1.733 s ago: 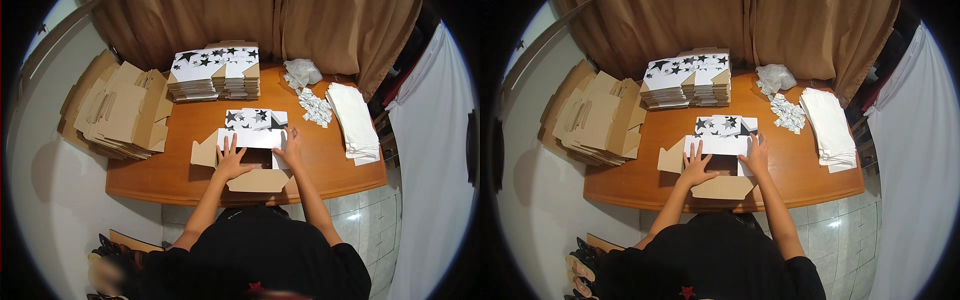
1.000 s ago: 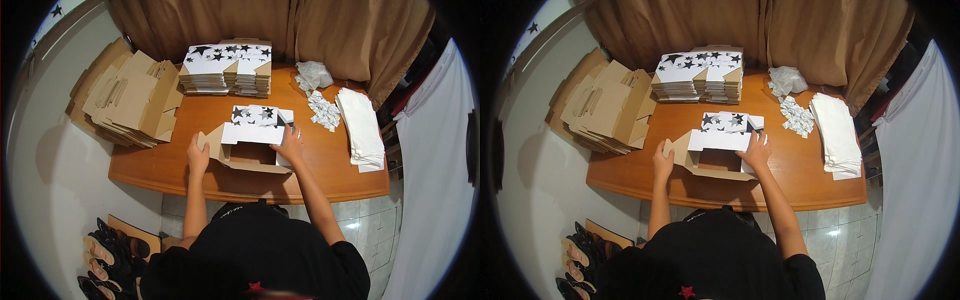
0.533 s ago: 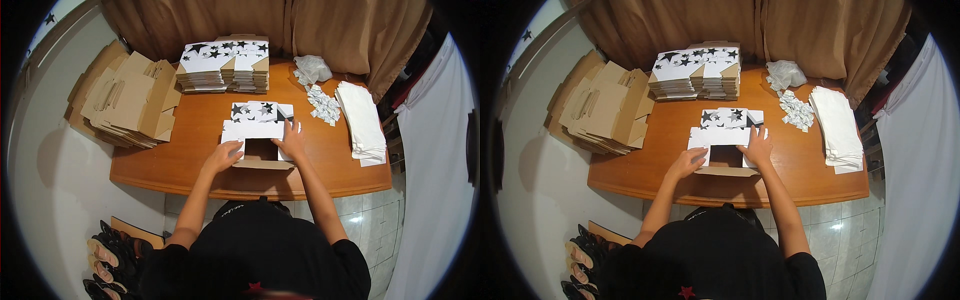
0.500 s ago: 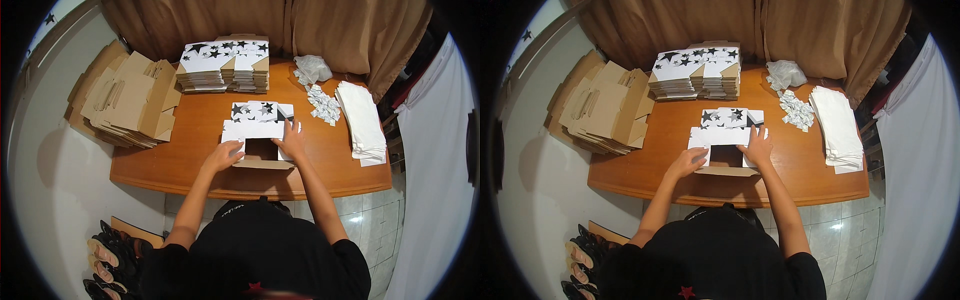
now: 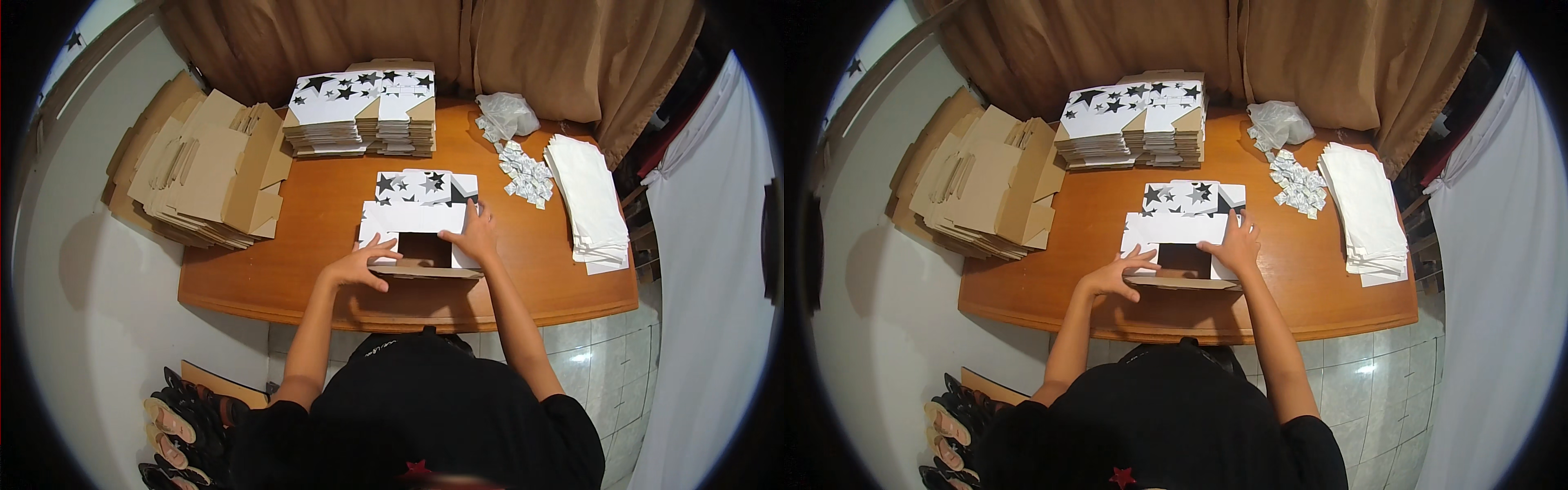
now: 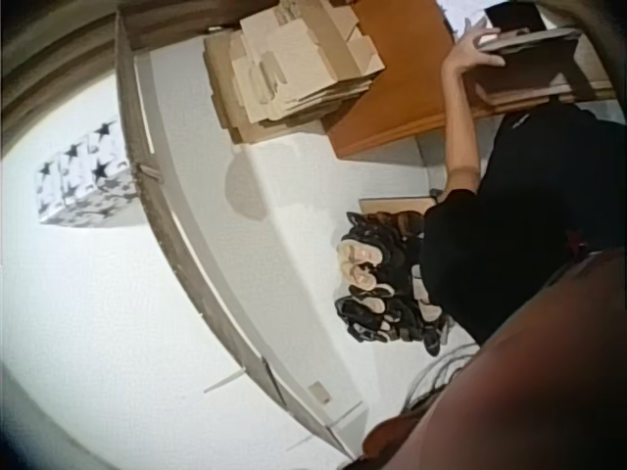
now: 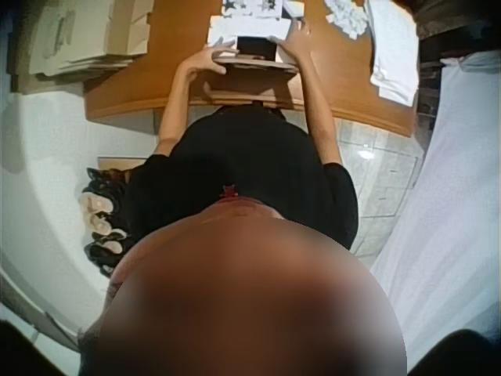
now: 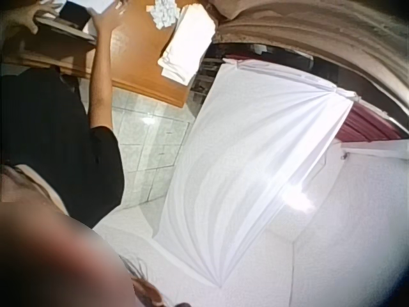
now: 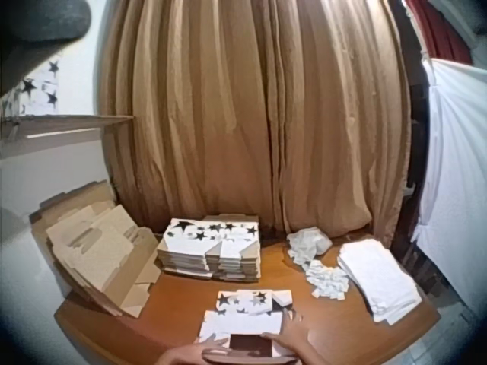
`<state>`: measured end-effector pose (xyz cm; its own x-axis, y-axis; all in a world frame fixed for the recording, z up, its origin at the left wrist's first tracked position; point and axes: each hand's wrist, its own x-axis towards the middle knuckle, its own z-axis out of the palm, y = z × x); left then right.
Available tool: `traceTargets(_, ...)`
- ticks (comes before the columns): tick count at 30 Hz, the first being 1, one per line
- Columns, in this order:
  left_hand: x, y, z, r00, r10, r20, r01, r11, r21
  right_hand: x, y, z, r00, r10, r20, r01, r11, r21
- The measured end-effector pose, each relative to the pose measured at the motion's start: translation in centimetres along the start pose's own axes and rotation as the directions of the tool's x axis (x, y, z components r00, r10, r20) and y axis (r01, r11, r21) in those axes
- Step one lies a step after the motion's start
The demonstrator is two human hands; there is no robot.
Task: Folding shoe boxes and packaging finished shoes for shipment.
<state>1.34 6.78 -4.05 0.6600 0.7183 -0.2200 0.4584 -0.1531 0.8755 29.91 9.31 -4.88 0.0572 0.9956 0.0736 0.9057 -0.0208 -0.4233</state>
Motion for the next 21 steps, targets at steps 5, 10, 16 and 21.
traceTargets(5,1.0,-4.2,0.5,0.969,-0.023,-0.245,0.029,0.999,0.021,1.0,1.6,1.3,0.997,0.081,0.015,-0.082,0.97,0.228)
traceTargets(10,4.3,-2.5,3.1,0.595,0.085,-0.799,0.091,0.981,0.173,1.1,3.2,0.9,0.995,0.08,0.061,-0.097,0.924,0.369)
traceTargets(16,5.8,-3.1,3.4,0.611,-0.185,-0.77,0.291,0.957,0.001,0.1,1.9,1.9,0.995,0.009,-0.094,-0.001,0.997,0.082)
traceTargets(21,5.7,-2.0,3.6,0.626,-0.219,-0.748,0.35,0.936,0.019,-0.5,1.1,2.2,0.993,0.005,-0.12,-0.015,0.997,-0.081)
